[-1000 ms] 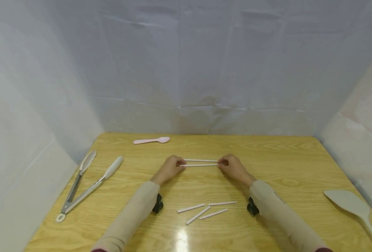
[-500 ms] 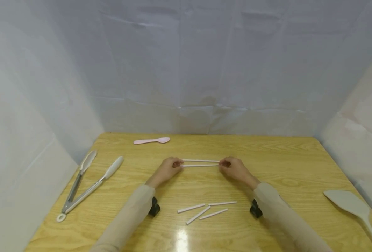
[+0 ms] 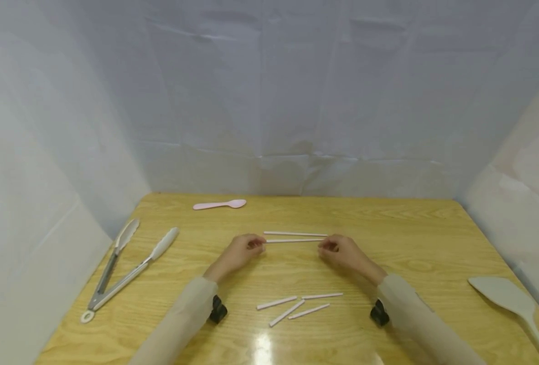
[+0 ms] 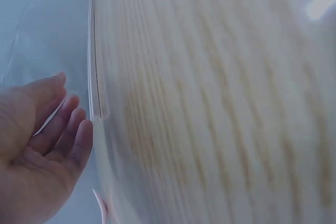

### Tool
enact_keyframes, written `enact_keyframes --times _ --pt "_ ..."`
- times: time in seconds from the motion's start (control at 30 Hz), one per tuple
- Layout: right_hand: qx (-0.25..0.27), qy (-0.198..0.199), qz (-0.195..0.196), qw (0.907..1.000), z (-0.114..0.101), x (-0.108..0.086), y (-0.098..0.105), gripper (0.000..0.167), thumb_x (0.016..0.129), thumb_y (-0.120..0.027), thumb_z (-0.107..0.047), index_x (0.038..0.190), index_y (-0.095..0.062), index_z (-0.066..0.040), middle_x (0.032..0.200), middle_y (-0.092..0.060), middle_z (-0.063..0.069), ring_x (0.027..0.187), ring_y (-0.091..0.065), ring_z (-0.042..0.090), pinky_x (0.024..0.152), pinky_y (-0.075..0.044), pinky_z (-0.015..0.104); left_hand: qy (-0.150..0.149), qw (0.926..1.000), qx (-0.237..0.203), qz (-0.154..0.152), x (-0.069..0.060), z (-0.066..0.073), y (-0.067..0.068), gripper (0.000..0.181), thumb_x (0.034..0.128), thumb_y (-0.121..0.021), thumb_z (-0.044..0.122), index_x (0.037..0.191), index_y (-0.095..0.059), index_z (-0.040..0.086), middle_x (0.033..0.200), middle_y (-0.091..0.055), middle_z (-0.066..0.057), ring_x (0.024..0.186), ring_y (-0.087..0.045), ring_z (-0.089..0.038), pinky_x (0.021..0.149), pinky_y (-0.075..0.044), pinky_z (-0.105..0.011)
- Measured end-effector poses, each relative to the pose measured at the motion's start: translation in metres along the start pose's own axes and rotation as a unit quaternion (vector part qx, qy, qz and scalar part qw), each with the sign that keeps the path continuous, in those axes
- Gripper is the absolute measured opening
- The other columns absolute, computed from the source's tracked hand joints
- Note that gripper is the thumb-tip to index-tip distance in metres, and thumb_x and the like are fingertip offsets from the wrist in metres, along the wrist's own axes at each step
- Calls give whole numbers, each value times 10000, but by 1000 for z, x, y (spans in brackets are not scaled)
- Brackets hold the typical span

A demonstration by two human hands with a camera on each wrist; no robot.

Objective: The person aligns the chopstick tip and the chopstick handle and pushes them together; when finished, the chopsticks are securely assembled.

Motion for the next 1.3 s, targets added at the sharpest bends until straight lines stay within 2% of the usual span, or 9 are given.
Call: enact_keyframes --times 0.27,0.5,0.87,1.0,1.07,1.23,1.3 --pt "-1 84 -367 9993 -5 -9 -5 136 891 -654 -87 983 -688 7 882 -666 56 791 -590 131 704 -509 248 -255 9992 -123 -271 -12 13 -6 249 925 -608 96 1127 -638 -47 995 -663 -115 912 -604 -228 827 -512 -355" --pt "-3 352 -590 9976 -14 -17 -8 153 863 -687 -84 990 -685 1 911 -676 70 806 -604 118 714 -515 244 -285 9982 -92 -526 -23 18 -12 255 935 -597 109 1142 -636 -34 1013 -659 -95 910 -596 -200 817 -512 -328" --pt "47 602 -887 9942 -23 -30 -14 160 849 -708 -95 985 -681 -16 929 -674 66 809 -597 118 704 -509 249 -539 9940 -1 -948 -41 29 -22 297 931 -608 149 1145 -627 -56 1000 -655 -118 890 -596 -210 788 -508 -265" --pt "6 725 -1040 9919 -26 -34 -17 176 851 -708 -110 1001 -679 -22 946 -676 62 834 -597 123 720 -507 251 -532 9919 -40 -1156 -47 31 -27 304 936 -607 162 1159 -627 -43 1011 -655 -101 903 -593 -200 790 -510 -266" --pt "-38 912 -1090 9898 -29 -36 -18 173 850 -708 -106 999 -680 -23 951 -680 63 847 -607 139 736 -515 263 -485 9911 -65 -1234 -50 31 -30 314 938 -606 173 1172 -624 -35 1016 -657 -88 917 -591 -199 805 -507 -278" --pt "-218 1293 -1145 9847 -36 -43 -21 184 852 -713 -134 1004 -682 -34 960 -679 55 897 -615 201 798 -520 313 -430 9899 -79 -1352 -57 33 -33 332 931 -613 185 1185 -618 -29 1016 -659 -68 925 -591 -190 823 -505 -276" --pt "-269 1300 -1177 9841 -36 -46 -23 212 851 -717 -161 1019 -680 -37 975 -673 50 917 -607 208 825 -514 332 -442 9892 -73 -1393 -59 35 -35 325 928 -616 173 1181 -620 -31 1012 -663 -68 914 -594 -181 818 -507 -269"
Point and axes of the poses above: each hand's wrist, its own x-axis towards the middle knuckle, its own y-axis out of the back of the hand, z = x × y, the point moved 9 cm from there along x, towards the middle knuckle
